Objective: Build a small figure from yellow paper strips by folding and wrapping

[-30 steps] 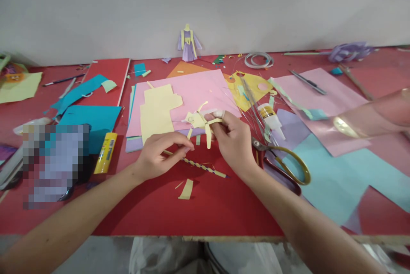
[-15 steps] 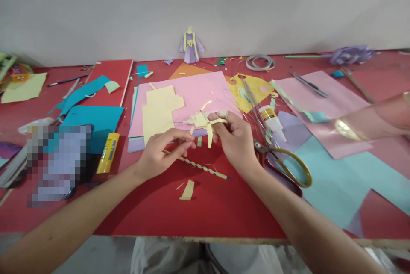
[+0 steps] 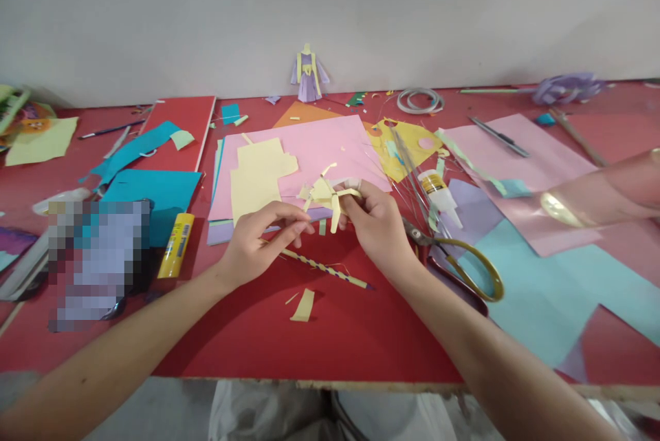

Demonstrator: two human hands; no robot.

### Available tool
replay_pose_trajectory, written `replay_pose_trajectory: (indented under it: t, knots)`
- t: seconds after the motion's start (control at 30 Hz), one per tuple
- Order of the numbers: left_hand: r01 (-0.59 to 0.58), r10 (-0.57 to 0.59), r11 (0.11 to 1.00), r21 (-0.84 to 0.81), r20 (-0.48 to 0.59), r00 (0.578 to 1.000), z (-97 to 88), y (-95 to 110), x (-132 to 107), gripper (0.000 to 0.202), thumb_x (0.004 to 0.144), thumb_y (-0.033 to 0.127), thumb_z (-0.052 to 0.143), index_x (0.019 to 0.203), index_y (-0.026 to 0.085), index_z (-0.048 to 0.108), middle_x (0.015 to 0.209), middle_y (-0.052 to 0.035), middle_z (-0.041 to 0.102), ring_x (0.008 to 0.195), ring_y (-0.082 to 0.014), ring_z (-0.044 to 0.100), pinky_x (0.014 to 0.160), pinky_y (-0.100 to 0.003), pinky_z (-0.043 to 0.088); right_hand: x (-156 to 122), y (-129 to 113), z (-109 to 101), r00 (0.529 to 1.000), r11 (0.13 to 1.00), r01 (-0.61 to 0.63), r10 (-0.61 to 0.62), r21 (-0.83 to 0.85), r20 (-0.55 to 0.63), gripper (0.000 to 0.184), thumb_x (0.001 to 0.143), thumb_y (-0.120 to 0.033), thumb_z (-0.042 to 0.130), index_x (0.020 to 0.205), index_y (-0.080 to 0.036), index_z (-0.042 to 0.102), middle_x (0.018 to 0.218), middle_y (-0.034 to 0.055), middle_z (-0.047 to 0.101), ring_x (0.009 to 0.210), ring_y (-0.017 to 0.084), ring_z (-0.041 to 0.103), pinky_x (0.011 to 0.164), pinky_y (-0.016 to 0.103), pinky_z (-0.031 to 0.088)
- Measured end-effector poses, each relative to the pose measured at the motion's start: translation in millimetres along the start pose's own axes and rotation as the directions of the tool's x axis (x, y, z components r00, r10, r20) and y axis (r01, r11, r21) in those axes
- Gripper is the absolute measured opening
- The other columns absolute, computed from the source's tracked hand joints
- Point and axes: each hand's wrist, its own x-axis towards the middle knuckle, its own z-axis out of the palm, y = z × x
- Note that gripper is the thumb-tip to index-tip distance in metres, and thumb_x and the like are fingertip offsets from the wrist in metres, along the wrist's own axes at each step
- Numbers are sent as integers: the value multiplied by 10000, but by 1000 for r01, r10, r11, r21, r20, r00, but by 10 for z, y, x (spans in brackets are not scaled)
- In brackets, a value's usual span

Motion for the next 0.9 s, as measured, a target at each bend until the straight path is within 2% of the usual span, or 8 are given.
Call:
replay_pose_trajectory:
  t: [0.1,0.17,0.33,0.43,0.57,0.7,0.9]
  knots:
    - [-8,8,1000,2,8,1000,1,-1,3,99,914,153,527,984,153,597,845,-26,690,590,-54,621,601,-171,526,13,53,0,1000,997,-15,15,78,-3,123,847,-237,554,950,-205,612,554,-59,572,479,97,540,479,219,366]
    - [-17,17,1000,17,21,1000,1,-3,5,98,913,151,529,981,151,600,847,-25,688,586,-50,619,601,-167,523,15,58,3,1000,995,-21,19,100,14,156,850,-235,550,992,-207,607,574,-59,579,486,97,548,495,221,386]
    - [-16,11,998,69,67,998,-2,-9,8,99,919,165,526,982,167,602,838,-17,693,589,-55,631,607,-172,530,2,-8,12,1000,999,-6,5,52,30,173,869,-235,531,1016,-196,614,564,-63,557,481,88,515,500,221,392]
    - [-30,16,993,115,123,992,5,-23,3,96,918,163,529,985,178,597,840,-8,704,654,-70,657,648,-181,533,-2,-28,19,999,999,-16,14,41,41,198,870,-242,541,1053,-203,604,549,-68,551,482,95,527,497,226,411]
    - [-100,48,972,214,236,971,22,-56,-15,107,938,186,505,999,192,592,861,-4,715,776,-99,679,696,-206,520,4,-39,34,995,994,-65,58,91,79,239,854,-269,579,1085,-207,578,505,-84,520,432,92,505,434,212,390]
    - [-165,69,946,280,321,945,30,-82,-26,118,949,209,489,1006,199,591,894,-2,715,792,-106,672,698,-214,499,13,-54,44,993,990,-88,78,110,89,312,813,-281,649,1104,-208,565,512,-81,529,440,99,516,409,208,384]
    - [-175,67,940,294,342,937,30,-99,-28,108,936,197,508,1004,201,591,891,5,703,772,-106,649,682,-215,471,9,-43,29,989,994,-88,79,65,127,196,855,-364,603,991,-223,610,521,-71,534,415,87,476,394,204,369]
